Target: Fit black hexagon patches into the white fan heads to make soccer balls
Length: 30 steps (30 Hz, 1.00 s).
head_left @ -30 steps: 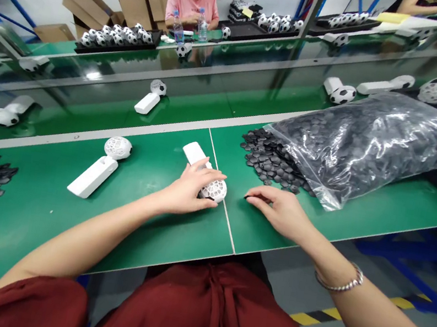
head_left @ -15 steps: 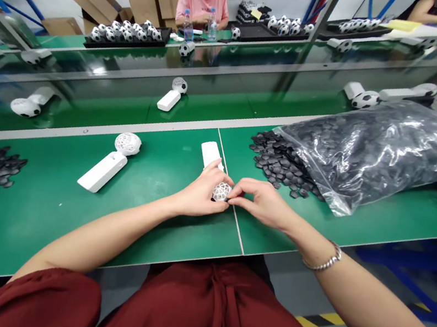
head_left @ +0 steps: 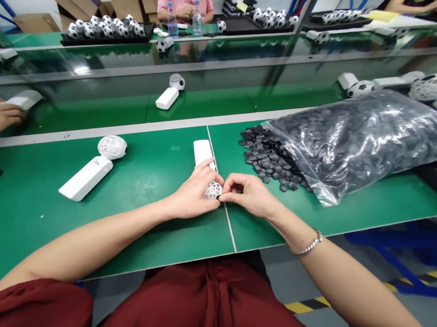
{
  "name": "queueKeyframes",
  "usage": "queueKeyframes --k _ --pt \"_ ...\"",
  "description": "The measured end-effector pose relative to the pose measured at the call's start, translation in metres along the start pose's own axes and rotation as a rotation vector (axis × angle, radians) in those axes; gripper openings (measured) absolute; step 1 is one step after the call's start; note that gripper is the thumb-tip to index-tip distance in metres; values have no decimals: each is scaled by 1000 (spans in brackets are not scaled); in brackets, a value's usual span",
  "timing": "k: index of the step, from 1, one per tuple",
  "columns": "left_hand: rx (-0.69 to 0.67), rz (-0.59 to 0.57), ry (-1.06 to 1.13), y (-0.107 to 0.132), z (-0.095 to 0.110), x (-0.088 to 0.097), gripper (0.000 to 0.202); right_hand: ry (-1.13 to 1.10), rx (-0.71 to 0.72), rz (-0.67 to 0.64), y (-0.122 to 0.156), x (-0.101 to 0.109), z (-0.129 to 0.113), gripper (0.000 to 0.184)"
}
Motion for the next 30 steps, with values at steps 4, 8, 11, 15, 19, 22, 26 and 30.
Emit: queueKeyframes --k 4,8,11,15,19,22,26,30 --pt "-32 -24 -9 -1 -1 0 31 38 43 66 5 10 5 20" --pt "-61 -27 0 0 -1 2 33 458 139 410 16 57 12 13" --pt "-81 -15 2 -1 0 4 31 874 215 479 24 78 20 10" --pt "-164 -92 1 -2 2 4 30 1202 272 394 27 76 29 16" --pt "35 10 -48 3 -11 13 62 1294 314 316 26 71 29 26" --pt "170 30 -40 10 -23 26 63 1090 299 308 25 70 22 27" --pt "112 -84 -24 15 -31 43 55 623 293 211 19 46 2 14" --pt "107 -94 -46 18 -36 49 57 411 336 114 8 9 -19 11"
Point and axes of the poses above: each hand's wrist, its own y-axis away from the middle knuckle, its own x-axis out of the back of the hand, z = x × y, the point moved 4 cm from there along -y, towards the middle knuckle, and after that the axes turned 10 degrees about z, right-handed, at the moved point
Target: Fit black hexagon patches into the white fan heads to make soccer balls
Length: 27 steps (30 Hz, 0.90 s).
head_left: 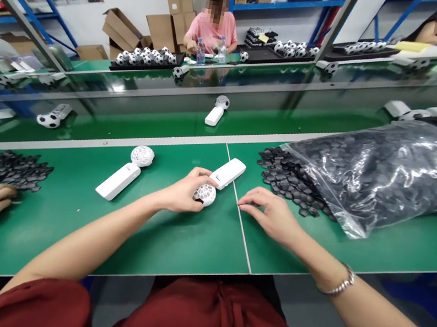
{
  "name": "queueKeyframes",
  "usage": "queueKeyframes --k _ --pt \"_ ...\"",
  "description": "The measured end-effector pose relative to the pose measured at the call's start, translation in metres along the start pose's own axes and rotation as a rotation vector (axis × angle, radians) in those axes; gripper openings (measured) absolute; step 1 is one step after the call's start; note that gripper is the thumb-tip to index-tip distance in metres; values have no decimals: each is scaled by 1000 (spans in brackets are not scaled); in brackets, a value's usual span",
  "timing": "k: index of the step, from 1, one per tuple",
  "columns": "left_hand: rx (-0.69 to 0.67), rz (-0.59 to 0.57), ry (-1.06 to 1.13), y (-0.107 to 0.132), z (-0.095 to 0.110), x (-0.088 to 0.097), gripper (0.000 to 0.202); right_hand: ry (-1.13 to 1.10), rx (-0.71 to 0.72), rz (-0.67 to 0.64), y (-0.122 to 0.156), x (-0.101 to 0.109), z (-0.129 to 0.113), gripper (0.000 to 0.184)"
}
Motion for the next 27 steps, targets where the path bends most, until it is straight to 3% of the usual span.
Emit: queueKeyframes --k 4,10,27 --pt "2 120 21 2 0 -7 53 -131 -40 -61 -18 -25 -7 8" --pt "22 279 99 1 -2 -15 34 -170 68 -150 -40 -42 -4 6" --pt "10 318 142 3 -4 -16 27 -318 -149 -19 -39 -52 2 5"
Point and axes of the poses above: each hand's wrist, its own y-axis away from the middle knuckle, its own x-axis out of the back of the hand, z = x × y, the point moved 4 cm from there along -y, towards the middle knuckle, and after that the axes turned 10 degrees about z, right-handed, at the moved point
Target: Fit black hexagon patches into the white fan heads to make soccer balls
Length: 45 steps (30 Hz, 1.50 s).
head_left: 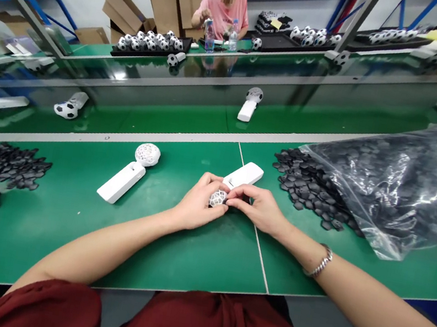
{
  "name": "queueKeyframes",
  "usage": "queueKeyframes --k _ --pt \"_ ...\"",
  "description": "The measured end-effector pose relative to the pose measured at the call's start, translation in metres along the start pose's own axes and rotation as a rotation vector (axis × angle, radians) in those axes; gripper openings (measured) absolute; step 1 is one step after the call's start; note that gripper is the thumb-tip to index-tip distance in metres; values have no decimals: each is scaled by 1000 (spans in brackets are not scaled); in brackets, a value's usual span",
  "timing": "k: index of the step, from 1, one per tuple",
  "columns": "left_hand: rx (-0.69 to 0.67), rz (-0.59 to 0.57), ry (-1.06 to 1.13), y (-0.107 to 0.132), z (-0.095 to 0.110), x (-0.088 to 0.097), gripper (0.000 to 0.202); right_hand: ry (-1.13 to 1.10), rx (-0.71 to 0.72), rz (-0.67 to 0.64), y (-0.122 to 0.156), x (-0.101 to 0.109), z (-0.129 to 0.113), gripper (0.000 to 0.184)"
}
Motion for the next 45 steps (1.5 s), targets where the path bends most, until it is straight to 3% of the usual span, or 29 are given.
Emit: queueKeyframes --k 7,12,14,17,20,23,26,29,31,33,35,37,40,42,45 --pt "25 13 -2 0 0 -2 29 32 -16 -5 2 0 1 7" --pt "-13 22 -47 1 2 -4 29 95 -120 34 0 0 10 26" --pt "-59 -1 -54 -5 2 -2 30 132 -93 29 -1 7 11 29" --pt "-160 23 -115 -37 -5 11 28 246 27 92 1 38 9 22" --pt "-198 155 -247 -95 -28 32 28 566 63 222 12 85 14 11" --pt "-114 261 -359 -153 -62 50 34 828 -52 232 28 120 27 8" --pt "58 258 -441 -180 -88 66 53 873 -156 229 41 130 39 8" --pt "109 309 -508 -161 -90 92 64 841 -170 241 45 126 44 11" --pt "112 344 -575 -129 -86 117 71 838 -158 230 44 123 44 11" --pt "113 306 -752 -89 -85 141 76 841 -147 210 43 123 45 10" --pt "236 286 -899 -48 -92 165 88 832 -124 200 44 124 46 11" --pt "431 200 -900 -13 -104 178 98 797 -95 188 46 125 48 15" --pt "590 42 -752 17 -112 170 81 717 -56 159 49 122 51 23" --pt "524 21 -712 19 -101 153 66 686 -17 134 50 117 48 27" --pt "316 -37 -612 11 -69 109 61 647 6 109 51 106 33 28"
Point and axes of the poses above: each hand's wrist, its own y-axis away from the middle knuckle, its own x-axis out of the back of the hand, z = x × y, the point moved 4 cm from there along -y, towards the middle knuckle, and after that the axes turned 10 degrees about z, right-handed, at the moved point
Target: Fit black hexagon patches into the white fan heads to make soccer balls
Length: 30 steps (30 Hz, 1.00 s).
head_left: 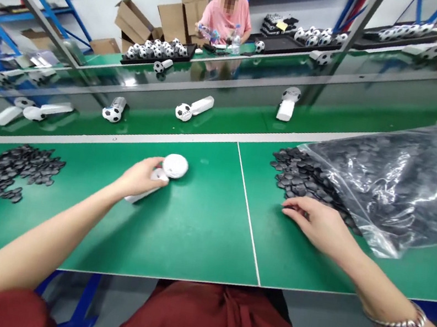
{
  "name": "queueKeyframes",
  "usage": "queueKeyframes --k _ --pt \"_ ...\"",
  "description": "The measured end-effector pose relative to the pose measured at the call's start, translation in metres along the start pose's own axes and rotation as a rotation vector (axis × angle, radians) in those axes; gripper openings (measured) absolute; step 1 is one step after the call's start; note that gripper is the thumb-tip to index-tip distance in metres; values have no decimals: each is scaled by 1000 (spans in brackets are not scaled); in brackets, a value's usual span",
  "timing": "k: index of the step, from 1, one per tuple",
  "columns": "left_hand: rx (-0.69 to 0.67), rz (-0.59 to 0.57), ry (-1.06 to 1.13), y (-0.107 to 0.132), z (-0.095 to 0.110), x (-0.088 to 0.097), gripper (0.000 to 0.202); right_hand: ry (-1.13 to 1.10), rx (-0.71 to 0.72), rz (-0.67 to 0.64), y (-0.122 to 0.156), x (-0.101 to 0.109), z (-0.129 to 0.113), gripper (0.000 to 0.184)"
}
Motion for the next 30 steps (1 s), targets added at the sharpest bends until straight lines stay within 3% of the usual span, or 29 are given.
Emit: queueKeyframes --k 6,10,15,23,28,30 --pt "-309 -150 198 14 110 -35 62 -203 -72 -47 7 3 -44 14" --pt "-467 -141 278 15 148 -48 70 -287 -55 -61 13 0 -62 12" --pt "-489 -173 382 8 157 -59 74 -301 64 63 16 -3 -76 11" --pt "-498 -156 407 5 159 -60 74 -320 116 99 10 -21 -80 7" --pt "-505 -98 413 3 157 -60 65 -303 87 173 7 -23 -76 4" --pt "-511 -93 415 2 157 -60 63 -319 28 180 5 -25 -71 13"
Point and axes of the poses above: each hand's wrist, its own y-axis away from the middle knuckle, its own x-axis out of the back of the hand, z = x × y, the point moved 4 cm from there along -y, towards the middle knuckle, and after that the axes turned 10 degrees about z, right-handed, at the moved point
